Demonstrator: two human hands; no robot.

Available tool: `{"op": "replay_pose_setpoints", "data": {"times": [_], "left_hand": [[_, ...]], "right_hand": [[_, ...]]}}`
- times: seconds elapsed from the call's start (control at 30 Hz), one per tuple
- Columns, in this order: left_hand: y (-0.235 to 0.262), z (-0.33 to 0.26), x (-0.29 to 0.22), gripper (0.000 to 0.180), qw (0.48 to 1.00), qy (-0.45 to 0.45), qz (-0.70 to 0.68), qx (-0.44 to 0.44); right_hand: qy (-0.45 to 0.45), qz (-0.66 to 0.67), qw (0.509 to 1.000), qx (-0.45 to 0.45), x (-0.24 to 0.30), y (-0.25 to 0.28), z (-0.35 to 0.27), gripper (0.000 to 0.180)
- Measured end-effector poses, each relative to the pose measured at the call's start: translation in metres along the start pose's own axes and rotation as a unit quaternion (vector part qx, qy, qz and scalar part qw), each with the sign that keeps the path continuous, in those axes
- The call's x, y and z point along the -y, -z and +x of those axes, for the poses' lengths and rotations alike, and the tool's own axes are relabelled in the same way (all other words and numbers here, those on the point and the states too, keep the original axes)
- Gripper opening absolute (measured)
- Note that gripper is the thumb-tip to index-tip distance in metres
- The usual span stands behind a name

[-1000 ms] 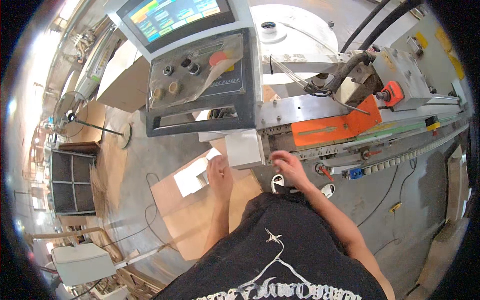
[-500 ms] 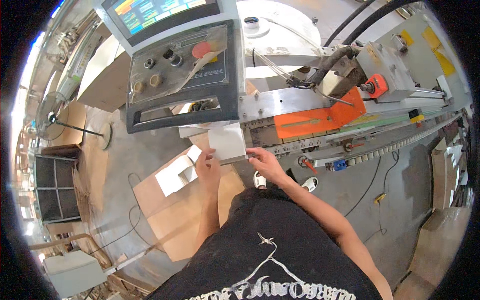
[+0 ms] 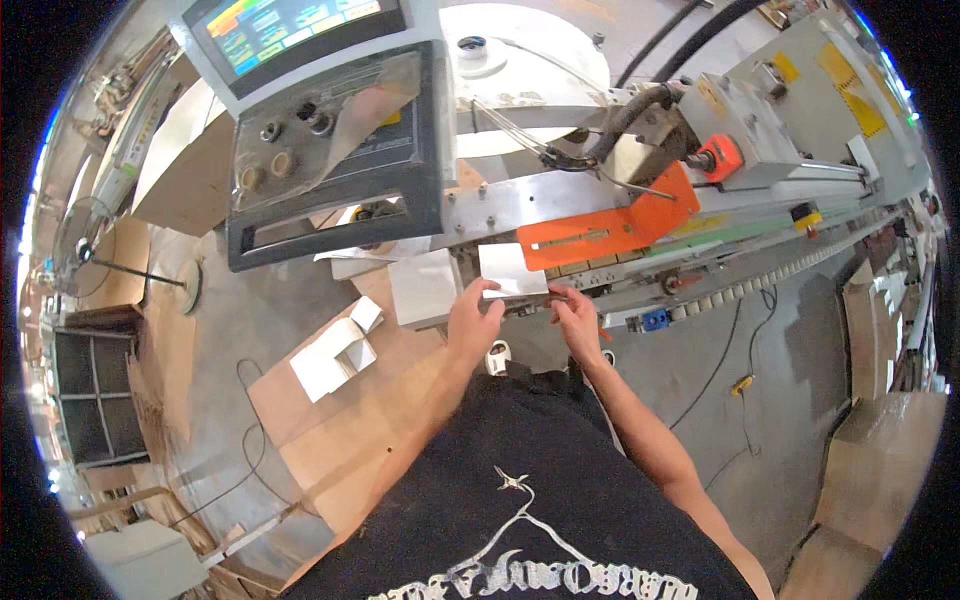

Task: Feeding small wood panels into an industrial edge-banding machine and stacking the finished pieces.

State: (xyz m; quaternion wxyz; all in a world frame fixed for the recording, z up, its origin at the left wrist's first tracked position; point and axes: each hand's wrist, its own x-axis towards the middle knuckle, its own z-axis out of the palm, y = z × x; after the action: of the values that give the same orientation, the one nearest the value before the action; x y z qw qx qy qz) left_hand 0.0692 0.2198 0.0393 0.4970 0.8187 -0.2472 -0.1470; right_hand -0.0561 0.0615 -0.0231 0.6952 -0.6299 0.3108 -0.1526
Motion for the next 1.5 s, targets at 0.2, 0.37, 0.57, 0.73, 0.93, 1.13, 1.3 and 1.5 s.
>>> {"op": "replay_pose_setpoints", "data": {"times": [0.2, 0.37, 0.57, 0.73, 0.93, 1.13, 1.3, 1.5], "left_hand": [[-0.018, 0.001, 0.017, 0.042, 0.994, 0.066, 0.019, 0.090], [-0.024, -0.007, 0.028, 0.041, 0.996, 0.017, -0.002, 0.084], [-0.026, 0.001, 0.031, 0.034, 0.981, 0.063, -0.130, 0.127], [-0.024, 0.012, 0.024, 0.034, 0.946, 0.136, -0.244, 0.166], [-0.051, 0.016, 0.015, 0.046, 0.866, 0.162, -0.404, 0.247], [-0.083, 0.024, 0.007, 0.060, 0.829, 0.170, -0.444, 0.296], [-0.108, 0.033, 0.006, 0.061, 0.814, 0.151, -0.453, 0.332], [-0.141, 0.040, -0.020, 0.059, 0.812, 0.174, -0.406, 0.382]], "right_hand": [[0.152, -0.249, 0.954, -0.073, -0.007, 0.006, -0.001, 0.038], [-0.008, 0.043, 0.999, -0.010, -0.020, -0.013, -0.022, 0.036], [-0.039, 0.258, 0.965, -0.024, -0.023, -0.034, 0.003, 0.040], [-0.038, 0.316, 0.942, -0.106, -0.018, -0.034, 0.003, 0.033], [-0.014, 0.391, 0.902, -0.180, -0.008, -0.012, 0.008, 0.022], [0.022, 0.411, 0.887, -0.211, -0.010, 0.020, 0.016, 0.016], [0.035, 0.415, 0.872, -0.256, -0.009, 0.038, 0.027, 0.015], [0.039, 0.473, 0.837, -0.272, -0.009, 0.078, 0.032, 0.013]]}}
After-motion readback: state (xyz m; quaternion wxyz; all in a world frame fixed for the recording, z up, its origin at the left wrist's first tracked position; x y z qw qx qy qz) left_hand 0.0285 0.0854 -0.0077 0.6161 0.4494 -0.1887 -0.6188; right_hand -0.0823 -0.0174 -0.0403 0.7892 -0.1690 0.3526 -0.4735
